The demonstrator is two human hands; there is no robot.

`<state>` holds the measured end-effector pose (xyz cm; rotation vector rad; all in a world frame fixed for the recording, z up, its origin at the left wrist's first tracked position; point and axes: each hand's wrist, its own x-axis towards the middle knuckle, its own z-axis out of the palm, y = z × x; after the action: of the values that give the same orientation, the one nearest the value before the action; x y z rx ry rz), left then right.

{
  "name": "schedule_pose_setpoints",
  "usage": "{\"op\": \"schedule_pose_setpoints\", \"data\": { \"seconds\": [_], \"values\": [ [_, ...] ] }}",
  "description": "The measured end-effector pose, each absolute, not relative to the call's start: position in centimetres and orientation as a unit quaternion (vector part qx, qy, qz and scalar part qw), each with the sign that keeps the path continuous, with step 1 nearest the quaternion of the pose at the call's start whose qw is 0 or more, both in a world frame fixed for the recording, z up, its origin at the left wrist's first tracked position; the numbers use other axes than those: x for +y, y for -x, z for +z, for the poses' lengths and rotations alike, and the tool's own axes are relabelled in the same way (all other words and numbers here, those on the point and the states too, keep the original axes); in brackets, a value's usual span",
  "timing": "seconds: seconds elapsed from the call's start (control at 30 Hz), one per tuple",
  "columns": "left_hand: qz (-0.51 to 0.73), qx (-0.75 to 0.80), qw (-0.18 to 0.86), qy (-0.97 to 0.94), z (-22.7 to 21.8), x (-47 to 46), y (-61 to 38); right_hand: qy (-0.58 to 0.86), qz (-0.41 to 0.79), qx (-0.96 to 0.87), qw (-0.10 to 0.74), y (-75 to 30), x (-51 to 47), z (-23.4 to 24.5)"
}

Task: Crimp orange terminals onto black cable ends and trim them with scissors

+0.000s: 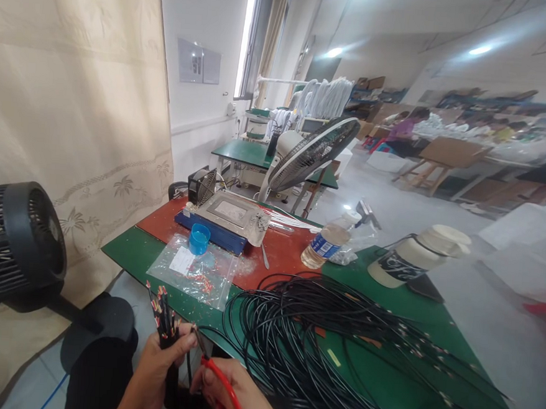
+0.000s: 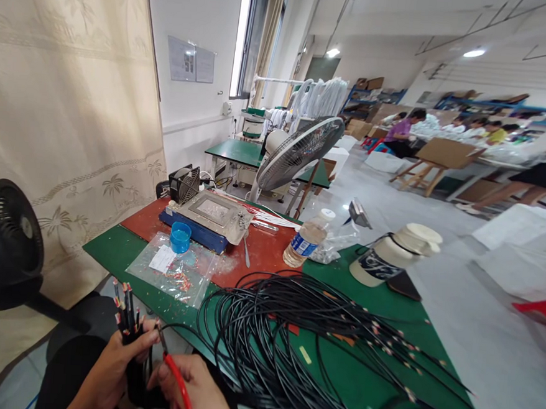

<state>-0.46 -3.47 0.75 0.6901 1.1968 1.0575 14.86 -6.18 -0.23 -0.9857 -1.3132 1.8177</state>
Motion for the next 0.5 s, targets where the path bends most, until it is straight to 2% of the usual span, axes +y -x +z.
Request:
{"op": "schedule_pose_setpoints", "data": {
  "seconds": [0.5],
  "values": [
    [0.494,0.563,0.603,-0.274,0.71,-3.42,0.32,0.403,0.705,-0.487,0.323,-14.82,-6.28,0.85]
  ]
}}
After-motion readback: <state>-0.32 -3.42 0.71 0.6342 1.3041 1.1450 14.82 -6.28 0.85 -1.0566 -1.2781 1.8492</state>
